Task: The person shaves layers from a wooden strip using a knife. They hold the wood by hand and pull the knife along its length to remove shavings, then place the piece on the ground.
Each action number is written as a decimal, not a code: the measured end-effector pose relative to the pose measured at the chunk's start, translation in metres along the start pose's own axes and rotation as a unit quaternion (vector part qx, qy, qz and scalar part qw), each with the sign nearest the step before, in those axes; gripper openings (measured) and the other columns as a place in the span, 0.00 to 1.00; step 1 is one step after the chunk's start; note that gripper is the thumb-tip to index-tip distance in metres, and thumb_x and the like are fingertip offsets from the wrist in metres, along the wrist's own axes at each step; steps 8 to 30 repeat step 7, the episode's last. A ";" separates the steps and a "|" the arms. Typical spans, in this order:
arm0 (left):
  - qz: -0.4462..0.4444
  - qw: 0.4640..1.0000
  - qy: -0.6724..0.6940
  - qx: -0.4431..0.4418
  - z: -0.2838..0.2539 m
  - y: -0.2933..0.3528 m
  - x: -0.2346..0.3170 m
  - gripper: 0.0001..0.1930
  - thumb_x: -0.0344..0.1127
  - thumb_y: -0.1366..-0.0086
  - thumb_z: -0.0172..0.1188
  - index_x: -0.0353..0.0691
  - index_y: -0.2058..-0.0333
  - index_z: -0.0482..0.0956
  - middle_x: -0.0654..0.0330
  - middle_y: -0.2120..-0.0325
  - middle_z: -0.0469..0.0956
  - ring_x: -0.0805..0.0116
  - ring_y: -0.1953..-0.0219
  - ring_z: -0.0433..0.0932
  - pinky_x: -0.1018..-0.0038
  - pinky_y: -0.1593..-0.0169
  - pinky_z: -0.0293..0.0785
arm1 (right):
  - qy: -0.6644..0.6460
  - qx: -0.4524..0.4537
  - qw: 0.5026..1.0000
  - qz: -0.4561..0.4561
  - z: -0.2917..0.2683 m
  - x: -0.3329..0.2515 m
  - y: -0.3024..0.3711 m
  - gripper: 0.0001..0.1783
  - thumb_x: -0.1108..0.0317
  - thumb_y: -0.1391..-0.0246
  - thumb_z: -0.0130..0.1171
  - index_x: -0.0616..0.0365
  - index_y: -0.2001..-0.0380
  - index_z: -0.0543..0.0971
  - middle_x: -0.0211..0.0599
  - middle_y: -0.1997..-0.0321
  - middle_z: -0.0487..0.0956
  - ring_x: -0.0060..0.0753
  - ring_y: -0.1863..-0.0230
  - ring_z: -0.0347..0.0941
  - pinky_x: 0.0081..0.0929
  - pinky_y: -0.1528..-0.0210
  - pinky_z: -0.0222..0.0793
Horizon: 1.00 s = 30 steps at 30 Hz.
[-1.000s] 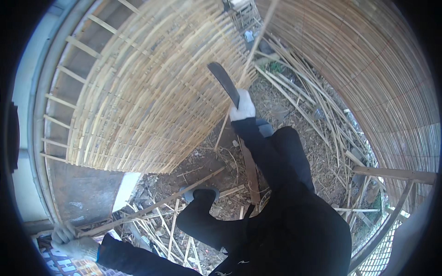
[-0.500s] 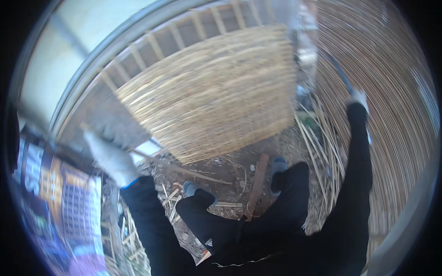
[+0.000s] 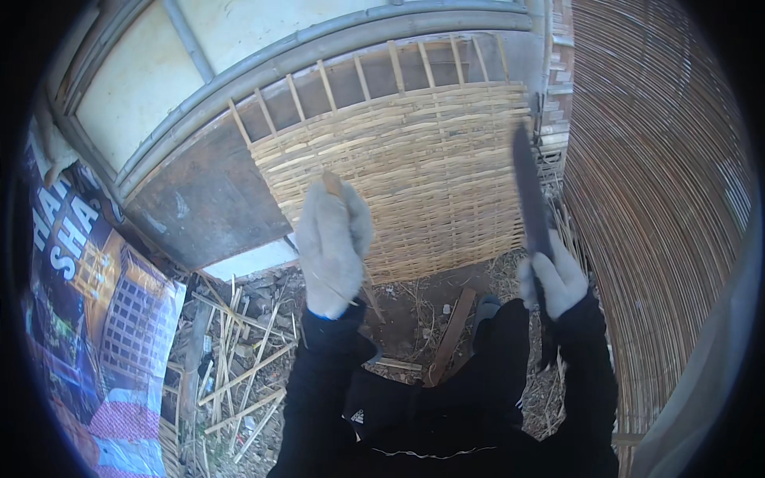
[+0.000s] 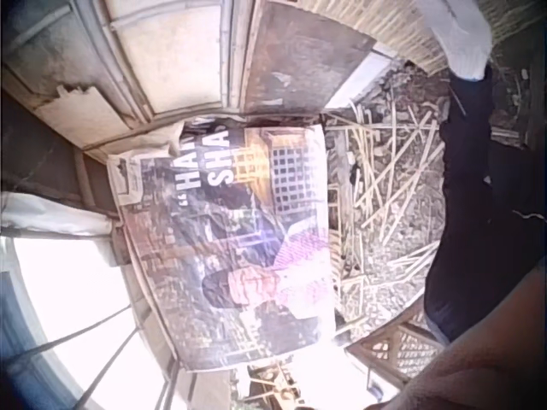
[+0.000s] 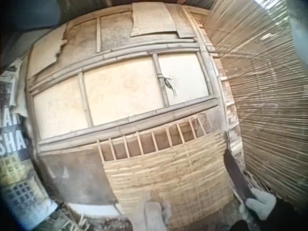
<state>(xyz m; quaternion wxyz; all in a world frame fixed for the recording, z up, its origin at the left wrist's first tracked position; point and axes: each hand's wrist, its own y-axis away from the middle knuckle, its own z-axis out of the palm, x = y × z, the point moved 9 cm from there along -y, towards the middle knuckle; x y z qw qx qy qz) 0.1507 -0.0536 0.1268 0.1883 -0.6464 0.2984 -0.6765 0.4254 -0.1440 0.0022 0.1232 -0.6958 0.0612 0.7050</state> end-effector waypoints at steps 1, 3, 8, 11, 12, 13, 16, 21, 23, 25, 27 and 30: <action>-0.002 1.000 0.000 -0.009 0.009 0.006 -0.003 0.20 0.52 0.25 0.39 0.43 0.69 0.66 0.70 0.83 0.61 0.82 0.83 0.56 0.82 0.81 0.49 | 0.018 -0.035 0.998 -0.054 0.021 -0.030 0.001 0.20 0.64 0.32 0.43 0.61 0.41 0.63 0.28 0.71 0.75 0.19 0.79 0.69 0.17 0.79 0.67; 0.031 0.999 -0.022 0.014 0.019 0.020 -0.003 0.19 0.50 0.25 0.40 0.42 0.68 0.67 0.70 0.83 0.61 0.83 0.83 0.56 0.82 0.81 0.50 | 0.090 -0.091 0.983 -0.129 0.050 -0.083 0.006 0.21 0.63 0.32 0.41 0.62 0.41 0.61 0.28 0.72 0.75 0.19 0.80 0.70 0.18 0.79 0.67; 0.020 1.000 0.014 -0.010 0.023 0.042 0.000 0.15 0.44 0.27 0.47 0.37 0.59 0.73 0.65 0.77 0.71 0.78 0.77 0.68 0.79 0.72 0.64 | 0.154 -0.185 0.949 -0.204 0.097 -0.151 0.020 0.24 0.61 0.35 0.45 0.68 0.43 0.59 0.33 0.74 0.74 0.19 0.81 0.67 0.20 0.79 0.66; 0.020 1.000 0.014 -0.010 0.023 0.042 0.000 0.15 0.44 0.27 0.47 0.37 0.59 0.73 0.65 0.77 0.71 0.78 0.77 0.68 0.79 0.72 0.64 | 0.154 -0.185 0.949 -0.204 0.097 -0.151 0.020 0.24 0.61 0.35 0.45 0.68 0.43 0.59 0.33 0.74 0.74 0.19 0.81 0.67 0.20 0.79 0.66; 0.020 1.000 0.014 -0.010 0.023 0.042 0.000 0.15 0.44 0.27 0.47 0.37 0.59 0.73 0.65 0.77 0.71 0.78 0.77 0.68 0.79 0.72 0.64 | 0.154 -0.185 0.949 -0.204 0.097 -0.151 0.020 0.24 0.61 0.35 0.45 0.68 0.43 0.59 0.33 0.74 0.74 0.19 0.81 0.67 0.20 0.79 0.66; 0.020 1.000 0.014 -0.010 0.023 0.042 0.000 0.15 0.44 0.27 0.47 0.37 0.59 0.73 0.65 0.77 0.71 0.78 0.77 0.68 0.79 0.72 0.64 | 0.154 -0.185 0.949 -0.204 0.097 -0.151 0.020 0.24 0.61 0.35 0.45 0.68 0.43 0.59 0.33 0.74 0.74 0.19 0.81 0.67 0.20 0.79 0.66; 0.020 1.000 0.014 -0.010 0.023 0.042 0.000 0.15 0.44 0.27 0.47 0.37 0.59 0.73 0.65 0.77 0.71 0.78 0.77 0.68 0.79 0.72 0.64 | 0.154 -0.185 0.949 -0.204 0.097 -0.151 0.020 0.24 0.61 0.35 0.45 0.68 0.43 0.59 0.33 0.74 0.74 0.19 0.81 0.67 0.20 0.79 0.66; 0.020 1.000 0.014 -0.010 0.023 0.042 0.000 0.15 0.44 0.27 0.47 0.37 0.59 0.73 0.65 0.77 0.71 0.78 0.77 0.68 0.79 0.72 0.64 | 0.154 -0.185 0.949 -0.204 0.097 -0.151 0.020 0.24 0.61 0.35 0.45 0.68 0.43 0.59 0.33 0.74 0.74 0.19 0.81 0.67 0.20 0.79 0.66; 0.020 1.000 0.014 -0.010 0.023 0.042 0.000 0.15 0.44 0.27 0.47 0.37 0.59 0.73 0.65 0.77 0.71 0.78 0.77 0.68 0.79 0.72 0.64 | 0.154 -0.185 0.949 -0.204 0.097 -0.151 0.020 0.24 0.61 0.35 0.45 0.68 0.43 0.59 0.33 0.74 0.74 0.19 0.81 0.67 0.20 0.79 0.66; 0.020 1.000 0.014 -0.010 0.023 0.042 0.000 0.15 0.44 0.27 0.47 0.37 0.59 0.73 0.65 0.77 0.71 0.78 0.77 0.68 0.79 0.72 0.64 | 0.154 -0.185 0.949 -0.204 0.097 -0.151 0.020 0.24 0.61 0.35 0.45 0.68 0.43 0.59 0.33 0.74 0.74 0.19 0.81 0.67 0.20 0.79 0.66; 0.020 1.000 0.014 -0.010 0.023 0.042 0.000 0.15 0.44 0.27 0.47 0.37 0.59 0.73 0.65 0.77 0.71 0.78 0.77 0.68 0.79 0.72 0.64 | 0.154 -0.185 0.949 -0.204 0.097 -0.151 0.020 0.24 0.61 0.35 0.45 0.68 0.43 0.59 0.33 0.74 0.74 0.19 0.81 0.67 0.20 0.79 0.66; 0.020 1.000 0.014 -0.010 0.023 0.042 0.000 0.15 0.44 0.27 0.47 0.37 0.59 0.73 0.65 0.77 0.71 0.78 0.77 0.68 0.79 0.72 0.64 | 0.154 -0.185 0.949 -0.204 0.097 -0.151 0.020 0.24 0.61 0.35 0.45 0.68 0.43 0.59 0.33 0.74 0.74 0.19 0.81 0.67 0.20 0.79 0.66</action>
